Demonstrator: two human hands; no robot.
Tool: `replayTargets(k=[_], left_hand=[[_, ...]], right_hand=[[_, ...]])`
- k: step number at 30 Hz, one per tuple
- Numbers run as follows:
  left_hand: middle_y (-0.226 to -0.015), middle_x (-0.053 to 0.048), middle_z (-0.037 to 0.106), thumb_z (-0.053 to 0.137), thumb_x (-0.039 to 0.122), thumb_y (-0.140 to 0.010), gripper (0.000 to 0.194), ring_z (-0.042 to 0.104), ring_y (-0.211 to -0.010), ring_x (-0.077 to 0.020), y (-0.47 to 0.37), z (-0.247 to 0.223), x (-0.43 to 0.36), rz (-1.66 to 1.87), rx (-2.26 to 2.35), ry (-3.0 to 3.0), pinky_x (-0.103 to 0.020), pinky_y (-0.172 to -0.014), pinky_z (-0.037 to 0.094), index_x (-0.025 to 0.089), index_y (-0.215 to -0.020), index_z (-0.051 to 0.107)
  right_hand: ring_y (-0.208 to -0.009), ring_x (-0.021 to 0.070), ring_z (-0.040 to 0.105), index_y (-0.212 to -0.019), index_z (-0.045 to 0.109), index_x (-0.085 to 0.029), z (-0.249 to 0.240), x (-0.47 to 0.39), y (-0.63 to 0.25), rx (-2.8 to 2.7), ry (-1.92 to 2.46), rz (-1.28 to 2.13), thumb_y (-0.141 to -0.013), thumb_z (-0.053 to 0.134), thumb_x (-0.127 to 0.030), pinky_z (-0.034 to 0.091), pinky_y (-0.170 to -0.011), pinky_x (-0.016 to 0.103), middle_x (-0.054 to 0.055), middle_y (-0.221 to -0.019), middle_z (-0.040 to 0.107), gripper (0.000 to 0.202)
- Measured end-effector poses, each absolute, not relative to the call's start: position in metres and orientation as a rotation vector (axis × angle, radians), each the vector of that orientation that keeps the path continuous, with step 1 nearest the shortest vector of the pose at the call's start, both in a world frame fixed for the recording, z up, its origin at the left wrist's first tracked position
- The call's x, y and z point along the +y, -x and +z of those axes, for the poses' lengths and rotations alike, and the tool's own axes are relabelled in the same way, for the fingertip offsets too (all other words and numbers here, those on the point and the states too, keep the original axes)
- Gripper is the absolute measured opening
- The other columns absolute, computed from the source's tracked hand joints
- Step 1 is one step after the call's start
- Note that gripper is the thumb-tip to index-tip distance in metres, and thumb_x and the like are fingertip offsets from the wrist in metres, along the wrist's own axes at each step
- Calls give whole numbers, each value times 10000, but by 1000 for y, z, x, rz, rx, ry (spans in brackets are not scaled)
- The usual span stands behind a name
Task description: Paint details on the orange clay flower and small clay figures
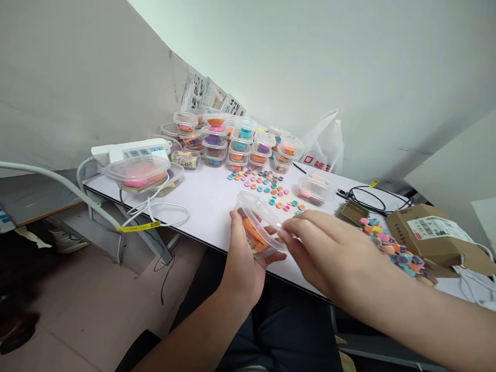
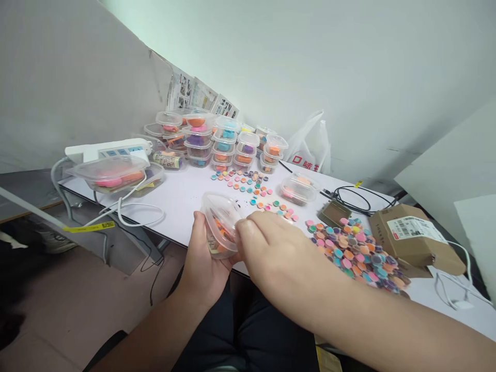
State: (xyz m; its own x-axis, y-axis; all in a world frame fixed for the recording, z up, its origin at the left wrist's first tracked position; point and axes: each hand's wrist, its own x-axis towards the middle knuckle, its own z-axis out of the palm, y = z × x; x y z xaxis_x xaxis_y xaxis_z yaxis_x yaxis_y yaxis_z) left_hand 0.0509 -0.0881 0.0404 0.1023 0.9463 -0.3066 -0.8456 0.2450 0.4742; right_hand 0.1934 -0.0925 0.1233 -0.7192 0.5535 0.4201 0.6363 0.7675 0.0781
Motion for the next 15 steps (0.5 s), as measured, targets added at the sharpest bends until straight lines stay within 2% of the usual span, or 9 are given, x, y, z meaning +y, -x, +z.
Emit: replayTargets(k=[3,8,12,13,15], left_hand=[[-863,-58,686,435,721,-947,606,669,-690,-184,-59,36,-88,1340,644,-106,-276,-559,545,189,-1130,662],[-843,-72,692,392,729,-952,640,668,-666,-200,-69,29,-90,1261,641,-127,-278,-512,523,177,-1114,673],[-819,-74,701,413,683,-960,605,664,-633,-194,-67,39,-90,1207,603,-142,-256,-433,493,163,-1092,692],[-810,-71,699,425,664,-962,588,657,-618,-188,-66,42,-89,1183,578,-149,-253,-418,489,157,-1086,696],[-778,-73,690,428,642,-966,580,646,-589,-183,-65,46,-88,1123,511,-178,-256,-408,492,139,-1048,706]], right_hand=[[-766,213,596,-929,577,-188,114,-92,-195,-2677,911,-331,-942,438,-27,478,-647,329,94,-864,644,214],[-759,189,623,-940,538,-201,113,-93,-207,-2790,1001,-165,-910,450,-10,492,-610,283,76,-888,652,212],[-871,232,690,-986,526,-179,113,-87,-225,-2828,1020,-305,-930,392,-48,532,-628,313,192,-1157,696,195],[-826,220,687,-972,519,-184,113,-86,-230,-2851,981,-336,-938,373,-49,515,-596,305,185,-1157,705,202],[-677,188,640,-948,511,-192,118,-84,-239,-2858,906,-354,-943,369,-49,447,-520,285,126,-992,726,202]])
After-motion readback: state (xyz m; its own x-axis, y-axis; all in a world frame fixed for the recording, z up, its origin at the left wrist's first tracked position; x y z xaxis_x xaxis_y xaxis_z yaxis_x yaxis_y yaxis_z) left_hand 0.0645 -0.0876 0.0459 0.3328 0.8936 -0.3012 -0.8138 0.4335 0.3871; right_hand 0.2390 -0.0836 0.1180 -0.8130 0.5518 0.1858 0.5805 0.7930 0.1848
